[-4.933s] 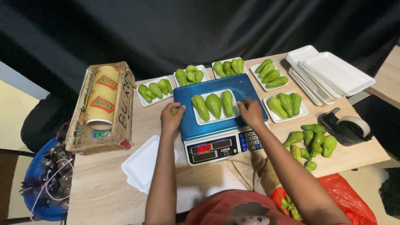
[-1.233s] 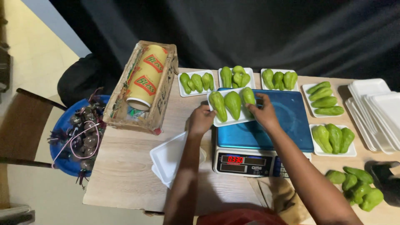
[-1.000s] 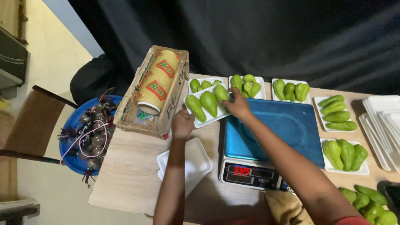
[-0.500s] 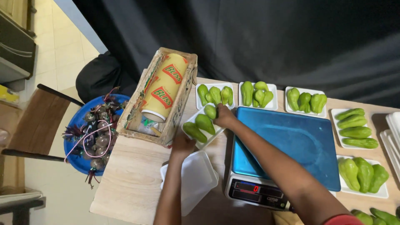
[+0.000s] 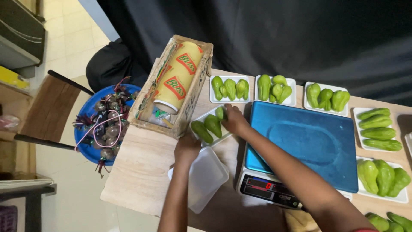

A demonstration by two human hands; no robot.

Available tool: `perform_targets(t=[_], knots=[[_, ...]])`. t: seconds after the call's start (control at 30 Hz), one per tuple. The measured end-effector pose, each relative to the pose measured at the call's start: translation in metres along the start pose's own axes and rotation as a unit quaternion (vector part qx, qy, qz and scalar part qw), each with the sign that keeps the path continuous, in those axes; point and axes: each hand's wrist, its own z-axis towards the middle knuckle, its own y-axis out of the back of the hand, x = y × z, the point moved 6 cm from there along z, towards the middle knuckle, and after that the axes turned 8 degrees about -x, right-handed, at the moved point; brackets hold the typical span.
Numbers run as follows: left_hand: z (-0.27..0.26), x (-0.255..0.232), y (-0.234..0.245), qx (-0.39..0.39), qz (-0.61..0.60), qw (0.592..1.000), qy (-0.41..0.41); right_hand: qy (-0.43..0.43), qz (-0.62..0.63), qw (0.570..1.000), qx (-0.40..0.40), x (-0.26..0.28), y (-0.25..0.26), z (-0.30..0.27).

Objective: A person cleans green fruits with a cloth, trims their stems with a knife, and weighs them on a digital scale before placing them in trays.

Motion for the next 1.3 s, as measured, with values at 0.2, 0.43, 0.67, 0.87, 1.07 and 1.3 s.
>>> perform_targets(t=[0.2, 0.43, 0.67, 0.87, 1.07, 1.3], knots=[[-0.094, 0.04, 0.051, -0.109, -0.03, 0.993, -0.027, 0.039, -0.02, 0.996, 0.083, 0.032, -0.034, -0.102], [-0.147, 0.117, 0.05, -0.064, -0.027, 0.994, 0.087, 0.041, -0.065, 0.997, 0.028, 0.008, -0.057, -0.134], [-0.171, 0.08, 0.076, -0.146, -0.219, 0.962, 0.068, 0.092, 0.191, 0.971, -0.109, -0.08, -0.022, -0.117], [-0.145, 0.044, 0.013, 0.029, -0.559, 0.828, 0.018, -0.015, 0.163, 0.943, -0.291, -0.203, 0.091, -0.143], [-0.162, -0.034, -0.083, 0.284, -0.707, 0.646, 0.055, -0.195, 0.139, 0.903, -0.357, -0.298, 0.142, -0.201], [-0.196, -0.075, -0.143, 0.436, -0.66, 0.609, 0.066, -0.215, 0.164, 0.877, -0.397, -0.272, 0.138, -0.346]])
